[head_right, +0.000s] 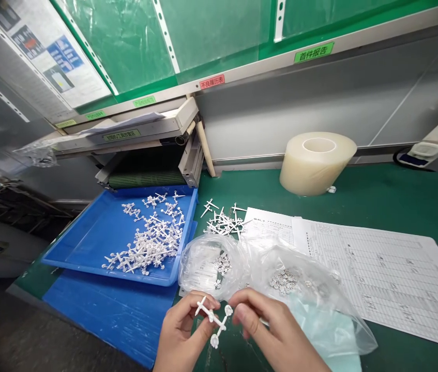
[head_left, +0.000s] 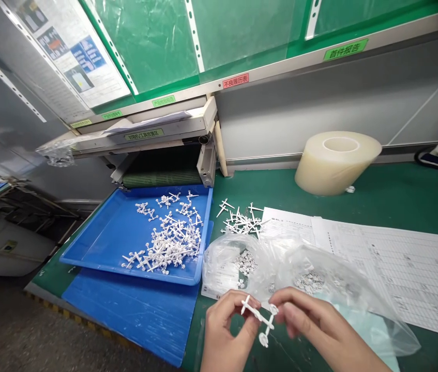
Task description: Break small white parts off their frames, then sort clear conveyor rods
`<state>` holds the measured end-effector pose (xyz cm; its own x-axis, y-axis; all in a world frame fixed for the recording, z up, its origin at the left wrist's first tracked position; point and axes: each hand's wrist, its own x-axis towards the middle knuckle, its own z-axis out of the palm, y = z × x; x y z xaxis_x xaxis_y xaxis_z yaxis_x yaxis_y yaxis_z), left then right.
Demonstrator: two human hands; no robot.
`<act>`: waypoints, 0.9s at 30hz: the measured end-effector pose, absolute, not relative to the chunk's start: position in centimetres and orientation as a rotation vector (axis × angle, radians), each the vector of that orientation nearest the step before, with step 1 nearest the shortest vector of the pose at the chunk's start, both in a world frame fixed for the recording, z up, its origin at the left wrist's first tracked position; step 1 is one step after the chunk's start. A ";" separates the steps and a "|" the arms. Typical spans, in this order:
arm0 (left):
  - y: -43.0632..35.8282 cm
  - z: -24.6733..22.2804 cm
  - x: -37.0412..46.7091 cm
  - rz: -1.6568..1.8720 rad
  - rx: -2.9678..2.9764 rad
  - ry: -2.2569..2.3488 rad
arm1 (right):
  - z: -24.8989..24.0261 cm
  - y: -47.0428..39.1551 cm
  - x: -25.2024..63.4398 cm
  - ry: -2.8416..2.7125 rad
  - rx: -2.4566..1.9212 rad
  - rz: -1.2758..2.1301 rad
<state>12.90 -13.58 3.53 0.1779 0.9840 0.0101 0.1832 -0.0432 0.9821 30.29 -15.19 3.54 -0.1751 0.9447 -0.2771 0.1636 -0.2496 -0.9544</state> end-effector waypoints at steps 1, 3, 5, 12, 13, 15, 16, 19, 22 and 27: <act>-13.6 3.5 12.9 0.991 1.483 1.182 | 4.0 -15.1 29.8 -1.243 -1.330 1.611; -13.6 3.5 12.8 0.978 1.561 1.143 | 4.2 -15.0 29.2 -1.105 -1.221 1.733; -13.7 3.3 12.7 0.983 1.651 1.097 | 3.9 -14.9 28.9 -0.994 -1.167 1.788; -14.1 2.4 11.9 1.015 1.883 1.092 | 2.8 -15.1 28.6 -0.749 -1.084 2.012; -14.2 2.4 11.9 0.984 1.870 1.134 | 2.6 -15.3 28.6 -0.871 -1.181 1.845; -14.3 2.4 11.9 0.898 1.805 1.224 | 2.2 -15.7 28.7 -1.123 -1.320 1.449; -14.3 2.5 12.0 0.855 1.753 1.260 | 2.0 -15.8 28.7 -1.227 -1.324 1.284; -14.4 2.5 12.2 0.787 1.577 1.313 | 1.6 -16.1 28.7 -1.378 -1.256 1.065; -14.3 2.5 12.3 0.791 1.538 1.369 | 1.7 -15.8 28.6 -1.102 -1.262 1.324; -14.3 2.6 12.1 0.836 1.684 1.453 | 1.5 -15.4 28.1 -0.816 -0.953 2.044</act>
<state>12.08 -14.27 2.65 0.1435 0.9896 0.0055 0.5024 -0.0776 0.8612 28.05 -15.38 1.46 -0.4621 0.8115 -0.3578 -0.3419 -0.5353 -0.7724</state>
